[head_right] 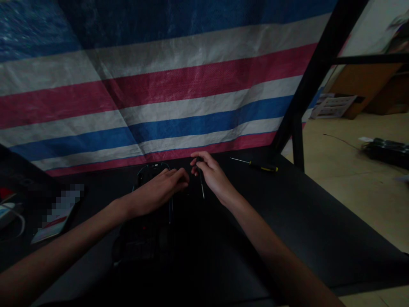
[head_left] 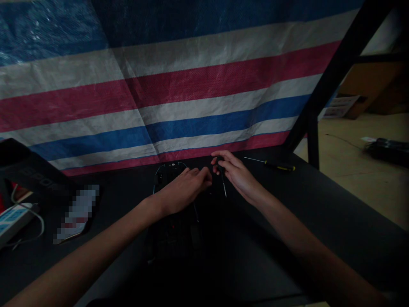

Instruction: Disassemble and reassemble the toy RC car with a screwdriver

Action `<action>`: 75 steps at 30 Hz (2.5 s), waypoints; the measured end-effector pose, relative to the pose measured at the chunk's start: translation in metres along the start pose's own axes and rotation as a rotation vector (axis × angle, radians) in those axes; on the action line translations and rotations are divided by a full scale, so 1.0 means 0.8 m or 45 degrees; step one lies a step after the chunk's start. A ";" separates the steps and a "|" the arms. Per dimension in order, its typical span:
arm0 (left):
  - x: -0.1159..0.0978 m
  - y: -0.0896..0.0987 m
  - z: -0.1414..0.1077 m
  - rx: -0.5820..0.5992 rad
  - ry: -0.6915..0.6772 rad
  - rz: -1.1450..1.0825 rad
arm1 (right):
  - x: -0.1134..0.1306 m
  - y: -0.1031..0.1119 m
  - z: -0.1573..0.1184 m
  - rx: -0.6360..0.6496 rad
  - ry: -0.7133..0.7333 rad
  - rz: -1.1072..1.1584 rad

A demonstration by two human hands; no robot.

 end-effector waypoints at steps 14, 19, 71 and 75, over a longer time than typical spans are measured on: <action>0.111 -0.023 -0.125 -0.709 0.837 -0.892 | 0.023 -0.003 -0.009 0.170 0.140 -0.244; 0.106 -0.035 -0.150 -0.566 0.991 -1.526 | 0.028 -0.014 -0.012 0.079 0.262 -0.327; 0.114 -0.050 -0.164 -0.680 0.802 -1.664 | 0.079 -0.179 -0.046 0.727 1.009 -1.219; 0.113 -0.049 -0.165 -0.756 0.816 -1.604 | 0.080 -0.180 -0.046 0.790 1.032 -1.120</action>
Point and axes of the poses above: each hand's wrist, its own z-axis towards the middle knuckle, its own y-axis out of the back of the hand, x = y × z, the point moved 1 cm from there along z, towards the middle knuckle, and after that the axes turned 10 degrees about -x, right-handed, at the moved point
